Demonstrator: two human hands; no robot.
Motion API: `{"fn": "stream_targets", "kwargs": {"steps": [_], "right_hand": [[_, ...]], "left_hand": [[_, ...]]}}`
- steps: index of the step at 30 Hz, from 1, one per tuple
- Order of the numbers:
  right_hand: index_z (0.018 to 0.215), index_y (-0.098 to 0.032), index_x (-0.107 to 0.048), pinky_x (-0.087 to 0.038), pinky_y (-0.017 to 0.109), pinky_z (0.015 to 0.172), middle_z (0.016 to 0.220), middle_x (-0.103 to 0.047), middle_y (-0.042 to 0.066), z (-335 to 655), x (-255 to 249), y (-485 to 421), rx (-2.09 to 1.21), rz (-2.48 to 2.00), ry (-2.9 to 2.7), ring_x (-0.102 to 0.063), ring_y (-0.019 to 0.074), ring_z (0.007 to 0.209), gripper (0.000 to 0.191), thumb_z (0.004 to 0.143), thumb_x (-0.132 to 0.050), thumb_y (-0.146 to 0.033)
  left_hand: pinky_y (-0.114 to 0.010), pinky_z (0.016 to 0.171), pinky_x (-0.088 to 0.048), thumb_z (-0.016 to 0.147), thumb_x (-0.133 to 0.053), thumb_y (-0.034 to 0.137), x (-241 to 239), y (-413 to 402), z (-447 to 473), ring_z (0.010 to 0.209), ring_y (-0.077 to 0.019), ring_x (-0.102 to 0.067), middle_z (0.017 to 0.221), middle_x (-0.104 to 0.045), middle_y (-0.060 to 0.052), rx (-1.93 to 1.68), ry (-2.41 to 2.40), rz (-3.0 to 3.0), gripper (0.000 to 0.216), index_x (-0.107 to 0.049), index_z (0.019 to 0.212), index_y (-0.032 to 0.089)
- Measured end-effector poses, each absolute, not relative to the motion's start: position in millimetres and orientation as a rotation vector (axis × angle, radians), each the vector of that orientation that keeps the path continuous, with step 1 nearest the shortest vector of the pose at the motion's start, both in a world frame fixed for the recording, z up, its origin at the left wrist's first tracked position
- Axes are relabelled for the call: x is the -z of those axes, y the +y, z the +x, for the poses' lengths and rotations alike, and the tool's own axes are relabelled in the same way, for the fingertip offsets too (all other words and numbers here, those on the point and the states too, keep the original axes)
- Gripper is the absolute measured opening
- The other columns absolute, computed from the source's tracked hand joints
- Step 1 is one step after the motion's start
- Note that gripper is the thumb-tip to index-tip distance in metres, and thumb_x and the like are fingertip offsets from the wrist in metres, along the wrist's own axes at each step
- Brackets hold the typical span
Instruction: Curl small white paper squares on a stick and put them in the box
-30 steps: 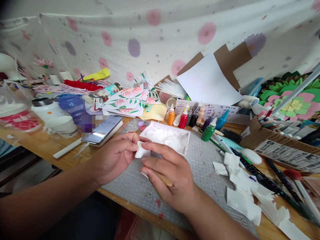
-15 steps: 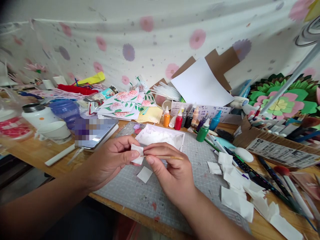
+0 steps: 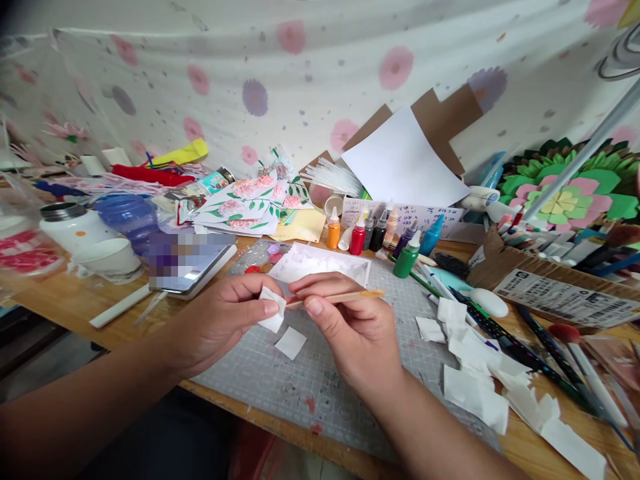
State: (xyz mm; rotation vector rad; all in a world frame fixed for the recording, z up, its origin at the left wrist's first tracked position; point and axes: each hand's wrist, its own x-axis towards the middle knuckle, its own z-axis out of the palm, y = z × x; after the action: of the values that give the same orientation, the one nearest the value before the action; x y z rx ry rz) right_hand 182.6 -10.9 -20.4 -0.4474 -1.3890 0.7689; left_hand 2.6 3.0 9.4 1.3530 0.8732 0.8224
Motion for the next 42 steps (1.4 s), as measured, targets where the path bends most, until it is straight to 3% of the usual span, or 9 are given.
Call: {"fn": "stream_targets", "kwargs": {"steps": [11, 42], "right_hand": [[0.095, -0.029, -0.076, -0.058, 0.043, 0.085, 0.092, -0.077, 0.003, 186, 16, -15, -0.748, -0.476, -1.452, -0.069, 0.0215, 0.096, 0.023, 0.086, -0.063, -0.012], [0.092, -0.026, -0.077, -0.058, 0.038, 0.081, 0.087, -0.077, 0.002, 188, 5, -19, -0.57, -0.55, -1.551, -0.07, 0.02, 0.09, 0.027, 0.081, -0.065, -0.004]], "left_hand": [[-0.029, 0.07, -0.043, 0.071, -0.077, 0.026, -11, 3, 7, 0.072, -0.0142, -0.054, 0.074, -0.059, -0.002, -0.776, 0.747, 0.988, 0.016, -0.068, 0.075, 0.014], [-0.029, 0.075, -0.044, 0.076, -0.074, 0.022, -6, 4, 6, 0.079, -0.0137, -0.053, 0.078, -0.058, -0.003, -0.78, 0.714, 0.994, 0.013, -0.068, 0.08, 0.011]]}}
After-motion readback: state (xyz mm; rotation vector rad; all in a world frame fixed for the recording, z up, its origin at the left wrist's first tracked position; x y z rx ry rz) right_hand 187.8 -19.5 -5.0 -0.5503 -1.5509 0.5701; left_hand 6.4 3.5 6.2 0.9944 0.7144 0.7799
